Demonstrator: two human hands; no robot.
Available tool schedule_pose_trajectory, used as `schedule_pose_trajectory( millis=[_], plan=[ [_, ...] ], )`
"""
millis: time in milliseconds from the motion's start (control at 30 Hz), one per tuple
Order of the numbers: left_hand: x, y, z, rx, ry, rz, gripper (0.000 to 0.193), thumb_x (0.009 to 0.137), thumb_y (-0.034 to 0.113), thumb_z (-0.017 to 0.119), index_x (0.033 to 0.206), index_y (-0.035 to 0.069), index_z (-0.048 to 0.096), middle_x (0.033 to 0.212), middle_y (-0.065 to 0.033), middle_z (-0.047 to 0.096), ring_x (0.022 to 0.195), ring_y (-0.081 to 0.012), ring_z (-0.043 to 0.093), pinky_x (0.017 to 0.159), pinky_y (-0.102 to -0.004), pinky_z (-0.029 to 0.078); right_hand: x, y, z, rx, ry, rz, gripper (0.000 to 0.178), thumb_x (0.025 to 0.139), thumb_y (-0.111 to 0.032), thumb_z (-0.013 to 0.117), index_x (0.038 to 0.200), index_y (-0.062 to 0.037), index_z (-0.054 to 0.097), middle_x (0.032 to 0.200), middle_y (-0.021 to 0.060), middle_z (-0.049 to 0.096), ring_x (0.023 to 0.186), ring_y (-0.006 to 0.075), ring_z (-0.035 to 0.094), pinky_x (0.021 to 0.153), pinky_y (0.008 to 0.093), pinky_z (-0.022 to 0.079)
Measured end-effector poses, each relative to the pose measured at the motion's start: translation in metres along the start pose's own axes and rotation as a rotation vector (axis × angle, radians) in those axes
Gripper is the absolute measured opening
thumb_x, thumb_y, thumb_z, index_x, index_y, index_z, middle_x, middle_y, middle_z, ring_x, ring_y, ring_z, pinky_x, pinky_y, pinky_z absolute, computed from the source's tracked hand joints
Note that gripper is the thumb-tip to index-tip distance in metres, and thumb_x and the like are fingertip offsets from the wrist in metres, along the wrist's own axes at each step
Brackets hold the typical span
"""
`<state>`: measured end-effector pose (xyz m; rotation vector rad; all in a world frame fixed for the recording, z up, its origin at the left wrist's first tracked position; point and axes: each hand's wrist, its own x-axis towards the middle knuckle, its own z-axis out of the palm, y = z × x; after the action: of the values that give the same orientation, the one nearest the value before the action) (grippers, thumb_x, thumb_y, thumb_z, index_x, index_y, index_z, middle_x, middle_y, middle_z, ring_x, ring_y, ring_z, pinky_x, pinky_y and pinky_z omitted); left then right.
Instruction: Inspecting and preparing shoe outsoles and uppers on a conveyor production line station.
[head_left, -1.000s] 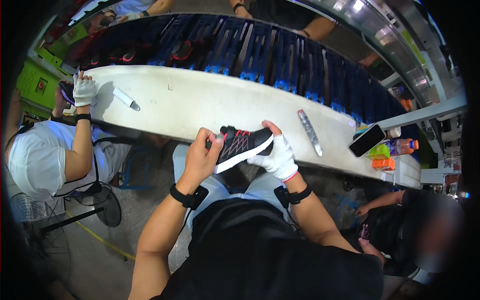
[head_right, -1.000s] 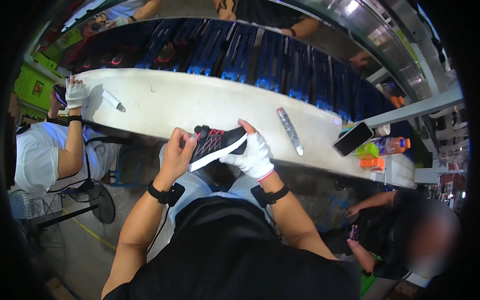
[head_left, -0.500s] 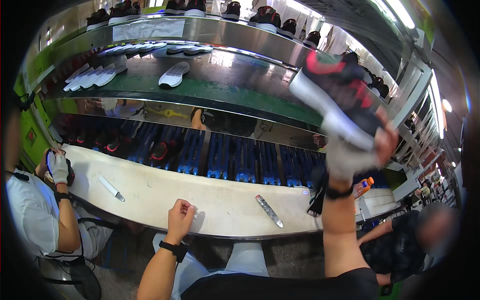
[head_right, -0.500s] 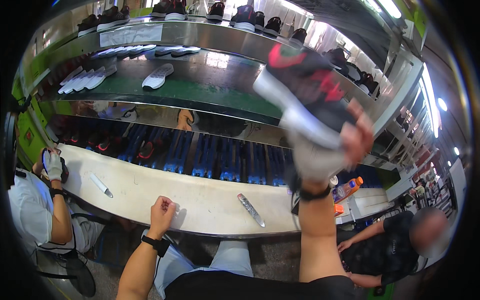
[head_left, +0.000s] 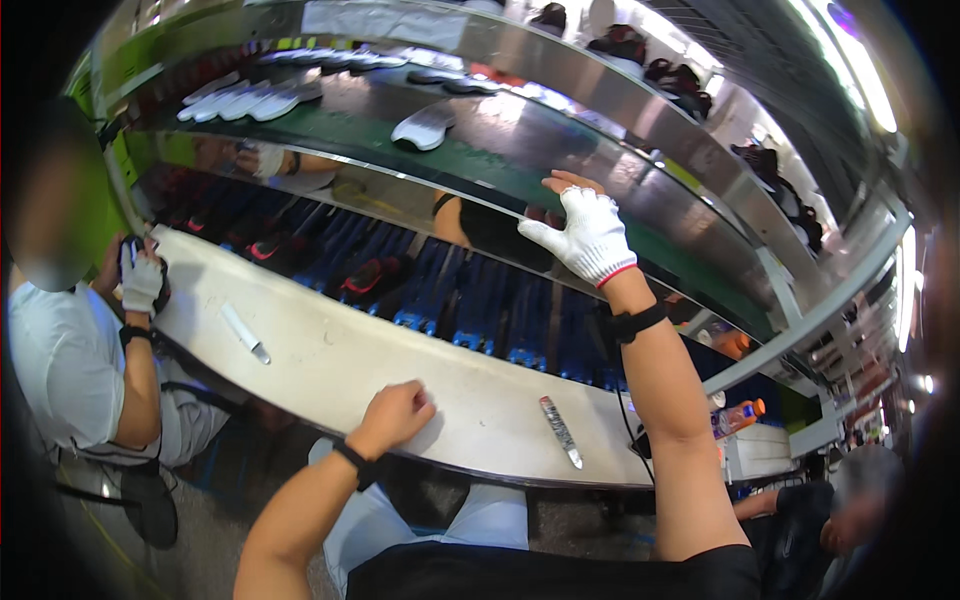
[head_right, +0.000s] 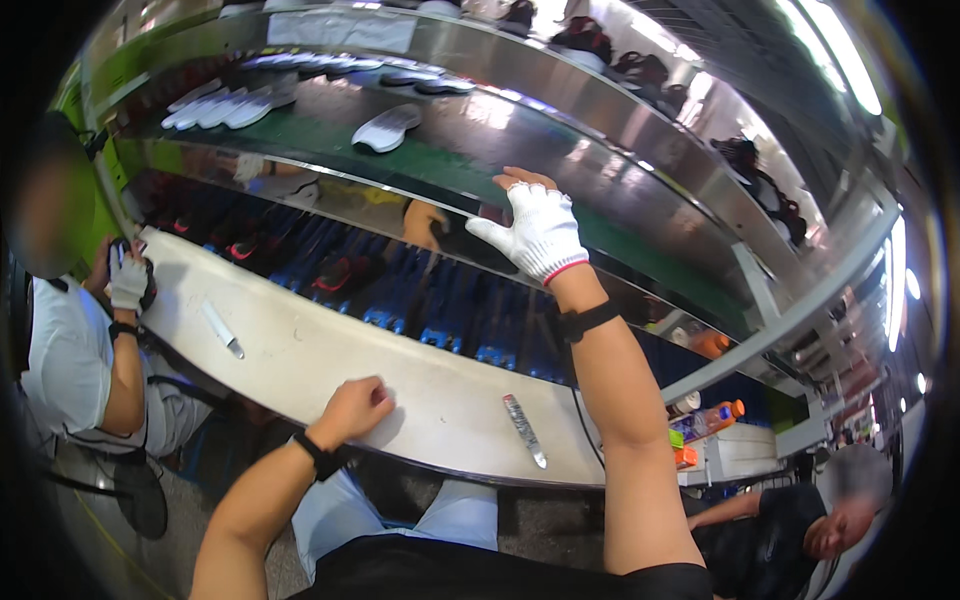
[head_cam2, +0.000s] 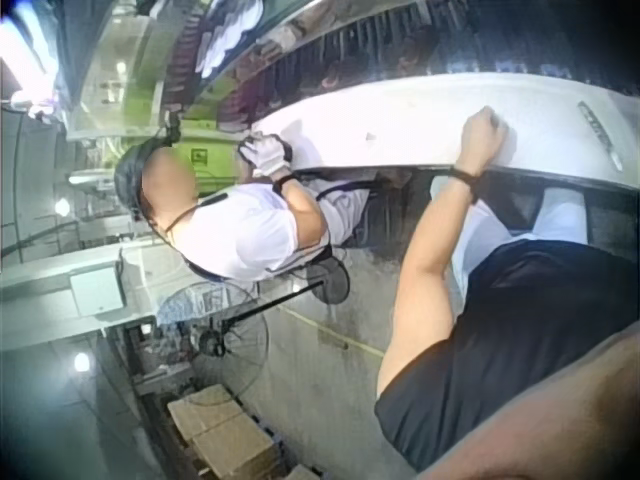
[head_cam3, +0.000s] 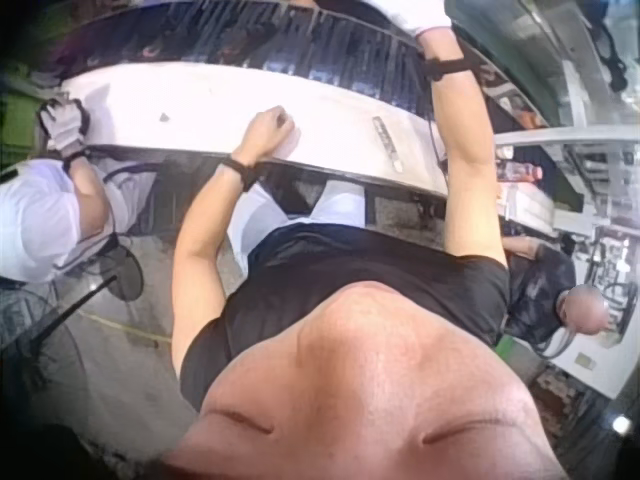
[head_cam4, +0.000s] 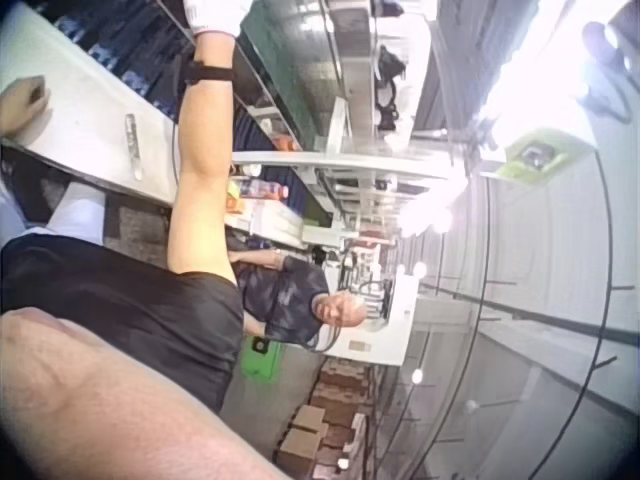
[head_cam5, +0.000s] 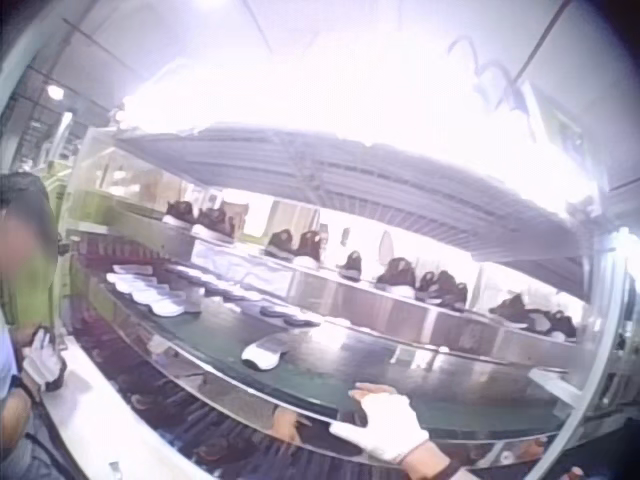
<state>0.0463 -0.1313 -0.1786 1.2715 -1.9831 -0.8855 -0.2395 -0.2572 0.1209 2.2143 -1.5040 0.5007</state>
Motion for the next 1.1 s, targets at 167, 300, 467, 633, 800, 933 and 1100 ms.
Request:
schedule_pose_trajectory(
  millis=[167,300,467,633,800,933,1100],
  plan=[
    [0.125,-0.014,-0.022,0.215,0.113,0.249,0.022,0.093,0.018,0.075,0.109,0.005,0.068,0.097,-0.0206,0.075,0.093,-0.0451,0.073,0.082,-0.0558,0.059,0.063,-0.050,0.045,0.040,-0.026,-0.137,0.093,0.087,-0.070,0.080,0.147,-0.0002,0.066,0.147,0.0257,0.068,0.140,0.0427,0.062,0.119,0.0494,0.049],
    [0.239,-0.046,-0.017,0.524,-0.068,0.019,0.037,0.099,0.028,0.068,0.122,0.000,0.071,0.120,-0.0254,0.077,0.114,-0.0415,0.074,0.102,-0.0547,0.058,0.092,-0.080,0.064,0.088,-0.065,-0.195,0.085,0.087,-0.072,0.078,0.135,-0.0022,0.072,0.134,0.0231,0.074,0.125,0.0424,0.069,0.110,0.0508,0.054],
    [0.289,-0.085,-0.012,0.915,-0.005,0.011,0.084,0.091,0.056,0.081,0.150,0.000,0.060,0.153,-0.0221,0.061,0.147,-0.0417,0.055,0.123,-0.0564,0.040,0.088,-0.072,0.063,0.051,0.054,-0.155,0.080,0.087,-0.072,0.077,0.126,-0.0029,0.076,0.129,0.0220,0.075,0.121,0.0419,0.069,0.108,0.0509,0.053],
    [0.293,-0.181,-0.061,0.928,0.302,0.334,0.071,0.089,0.036,0.082,0.149,0.004,0.062,0.137,-0.0231,0.070,0.131,-0.0439,0.065,0.110,-0.0559,0.051,0.098,-0.094,0.056,0.092,-0.080,-0.143,0.082,0.085,-0.072,0.075,0.129,-0.0027,0.074,0.136,0.0215,0.072,0.128,0.0393,0.067,0.113,0.0492,0.052],
    [0.186,0.011,-0.108,0.377,-0.085,0.599,0.075,0.077,0.018,0.086,0.146,0.002,0.061,0.118,-0.0241,0.075,0.115,-0.0429,0.071,0.104,-0.0541,0.055,0.093,-0.072,0.052,0.151,-0.147,-0.178,0.074,0.085,-0.071,0.075,0.119,-0.0062,0.075,0.128,0.0213,0.072,0.126,0.0404,0.067,0.111,0.0502,0.053],
    [0.070,0.044,-0.054,-0.065,-0.067,0.876,0.091,0.080,0.008,0.094,0.159,0.014,0.051,0.134,-0.0213,0.072,0.118,-0.0438,0.072,0.102,-0.0518,0.060,0.099,-0.078,0.044,0.280,-0.207,-0.155,0.068,0.083,-0.071,0.076,0.113,-0.0090,0.074,0.123,0.0194,0.073,0.120,0.0407,0.070,0.107,0.0485,0.056],
    [-0.022,0.078,0.003,-0.225,-0.110,0.858,0.116,0.082,0.003,0.094,0.174,0.024,0.027,0.147,-0.0243,0.066,0.130,-0.0460,0.070,0.105,-0.0524,0.061,0.085,-0.087,0.015,0.344,-0.251,-0.030,0.064,0.083,-0.065,0.078,0.112,-0.0083,0.077,0.122,0.0205,0.076,0.122,0.0400,0.070,0.108,0.0468,0.056]
  ],
)
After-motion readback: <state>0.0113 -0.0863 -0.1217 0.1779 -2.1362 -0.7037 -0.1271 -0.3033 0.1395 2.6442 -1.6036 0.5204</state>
